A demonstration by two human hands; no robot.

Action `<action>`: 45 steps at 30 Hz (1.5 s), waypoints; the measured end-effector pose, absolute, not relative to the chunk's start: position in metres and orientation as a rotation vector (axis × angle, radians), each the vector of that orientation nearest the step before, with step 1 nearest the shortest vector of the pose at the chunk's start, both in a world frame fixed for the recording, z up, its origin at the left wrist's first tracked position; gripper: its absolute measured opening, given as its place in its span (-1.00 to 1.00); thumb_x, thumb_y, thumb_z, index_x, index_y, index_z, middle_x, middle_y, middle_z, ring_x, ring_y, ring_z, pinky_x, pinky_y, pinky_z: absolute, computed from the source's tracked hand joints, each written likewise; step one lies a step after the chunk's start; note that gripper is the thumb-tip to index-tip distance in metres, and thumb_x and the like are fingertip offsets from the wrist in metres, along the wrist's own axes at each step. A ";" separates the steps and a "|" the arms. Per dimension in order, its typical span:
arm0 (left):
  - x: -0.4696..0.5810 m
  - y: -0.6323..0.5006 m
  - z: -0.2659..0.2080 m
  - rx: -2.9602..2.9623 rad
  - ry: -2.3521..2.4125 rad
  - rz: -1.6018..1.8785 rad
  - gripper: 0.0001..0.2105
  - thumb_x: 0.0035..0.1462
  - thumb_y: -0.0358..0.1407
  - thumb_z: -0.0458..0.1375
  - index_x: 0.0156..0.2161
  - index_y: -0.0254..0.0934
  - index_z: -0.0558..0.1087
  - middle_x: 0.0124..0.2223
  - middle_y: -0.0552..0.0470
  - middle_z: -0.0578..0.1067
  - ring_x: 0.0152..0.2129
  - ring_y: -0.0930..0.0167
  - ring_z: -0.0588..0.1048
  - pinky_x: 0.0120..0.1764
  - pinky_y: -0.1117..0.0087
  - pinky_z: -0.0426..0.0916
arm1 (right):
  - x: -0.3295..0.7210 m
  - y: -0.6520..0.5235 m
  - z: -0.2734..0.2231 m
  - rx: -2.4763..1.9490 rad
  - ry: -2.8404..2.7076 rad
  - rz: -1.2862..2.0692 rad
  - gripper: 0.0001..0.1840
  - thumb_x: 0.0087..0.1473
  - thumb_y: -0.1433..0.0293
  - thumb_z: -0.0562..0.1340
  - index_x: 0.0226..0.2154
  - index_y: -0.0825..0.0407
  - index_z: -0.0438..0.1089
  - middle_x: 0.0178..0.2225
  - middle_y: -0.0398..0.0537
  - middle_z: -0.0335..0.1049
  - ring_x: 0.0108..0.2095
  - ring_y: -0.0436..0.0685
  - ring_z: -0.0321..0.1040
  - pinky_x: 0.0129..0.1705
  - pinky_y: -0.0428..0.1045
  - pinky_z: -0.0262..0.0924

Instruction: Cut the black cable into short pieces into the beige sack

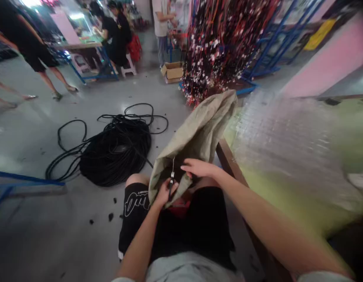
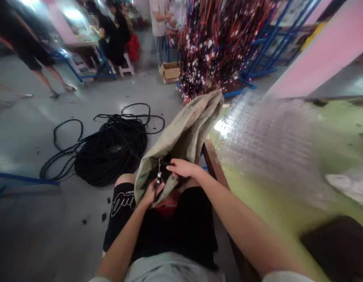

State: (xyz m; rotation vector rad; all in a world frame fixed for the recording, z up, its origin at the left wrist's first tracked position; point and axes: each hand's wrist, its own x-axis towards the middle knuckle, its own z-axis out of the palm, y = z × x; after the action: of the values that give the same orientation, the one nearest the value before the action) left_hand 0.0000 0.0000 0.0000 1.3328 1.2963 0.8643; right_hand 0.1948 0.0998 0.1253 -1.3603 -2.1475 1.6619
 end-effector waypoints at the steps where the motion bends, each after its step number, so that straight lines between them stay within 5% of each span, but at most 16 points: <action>1: 0.000 0.000 0.000 1.336 1.281 0.867 -0.66 0.11 -0.04 0.12 -0.28 -0.34 0.38 -0.36 0.04 0.41 -0.39 0.42 0.38 -0.23 0.43 0.29 | 0.196 0.100 0.125 -1.374 -2.170 1.644 -0.74 0.26 0.26 0.07 -0.37 0.08 0.28 -0.63 -0.19 0.31 -0.61 0.00 0.22 -0.54 -0.13 0.07; 14: -0.001 0.001 -0.009 1.331 1.378 0.885 -0.65 0.04 -0.03 0.20 -0.42 -0.35 0.38 -0.48 0.08 0.38 -0.51 0.44 0.33 -0.42 0.48 0.18 | 0.199 0.104 0.126 -1.643 -2.095 1.566 -0.61 0.29 0.25 -0.01 -0.31 0.11 0.43 -0.67 -0.23 0.10 -0.68 -0.03 0.11 -0.63 -0.13 -0.04; 19: 0.000 0.000 -0.013 1.274 1.291 0.846 -0.67 0.06 -0.06 0.19 -0.32 -0.36 0.44 -0.44 0.03 0.44 -0.47 0.40 0.39 -0.36 0.43 0.27 | 0.200 0.104 0.127 -1.561 -2.156 1.557 -0.63 0.27 0.23 0.02 -0.29 0.10 0.44 -0.65 -0.22 0.14 -0.64 -0.02 0.15 -0.60 -0.13 0.01; 26: -0.001 -0.001 -0.004 1.413 1.144 0.853 -0.56 0.04 -0.16 0.23 0.02 -0.27 0.36 -0.09 -0.07 0.45 -0.16 0.31 0.42 -0.07 0.32 0.30 | 0.204 0.101 0.132 -1.452 -2.302 1.578 -0.48 0.23 0.06 0.03 -0.29 0.10 0.51 -0.68 -0.22 0.13 -0.67 -0.04 0.03 -0.58 -0.11 -0.04; 31: 0.002 -0.001 -0.003 1.394 1.199 0.824 -0.67 0.07 -0.11 0.19 -0.15 -0.31 0.45 -0.25 -0.02 0.49 -0.29 0.34 0.44 -0.18 0.38 0.30 | 0.201 0.101 0.129 -1.450 -2.352 1.578 -0.42 0.23 0.02 0.00 -0.34 0.11 0.52 -0.71 -0.22 0.11 -0.67 -0.03 0.01 -0.56 -0.10 -0.03; 38: 0.006 -0.002 -0.010 1.151 1.333 0.878 -0.57 0.08 0.07 0.12 -0.50 -0.32 0.36 -0.64 0.10 0.31 -0.67 0.47 0.29 -0.55 0.47 0.16 | 0.198 0.103 0.126 -1.510 -2.176 1.590 -0.54 0.27 0.15 -0.02 -0.38 0.11 0.42 -0.71 -0.24 0.10 -0.68 -0.02 0.05 -0.60 -0.11 -0.02; 42: -0.001 0.001 -0.010 1.141 1.270 0.943 -0.59 0.09 0.05 0.11 -0.45 -0.32 0.38 -0.60 0.07 0.36 -0.62 0.44 0.35 -0.47 0.44 0.24 | 0.198 0.103 0.127 -1.493 -2.096 1.578 -0.60 0.28 0.18 0.00 -0.35 0.10 0.38 -0.69 -0.25 0.11 -0.65 -0.02 0.12 -0.57 -0.13 0.03; 45: -0.002 0.000 -0.007 1.223 1.223 0.998 -0.63 0.04 -0.01 0.20 -0.26 -0.33 0.43 -0.38 -0.01 0.46 -0.41 0.38 0.44 -0.28 0.40 0.32 | 0.199 0.104 0.126 -1.486 -2.084 1.583 -0.62 0.29 0.19 -0.01 -0.34 0.10 0.36 -0.69 -0.25 0.13 -0.65 -0.02 0.14 -0.57 -0.13 0.04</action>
State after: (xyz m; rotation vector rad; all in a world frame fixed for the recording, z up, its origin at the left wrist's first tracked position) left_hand -0.0016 -0.0004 -0.0068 1.2229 1.2227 0.9976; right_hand 0.1986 0.1036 0.1261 -1.4863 -2.0837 1.5833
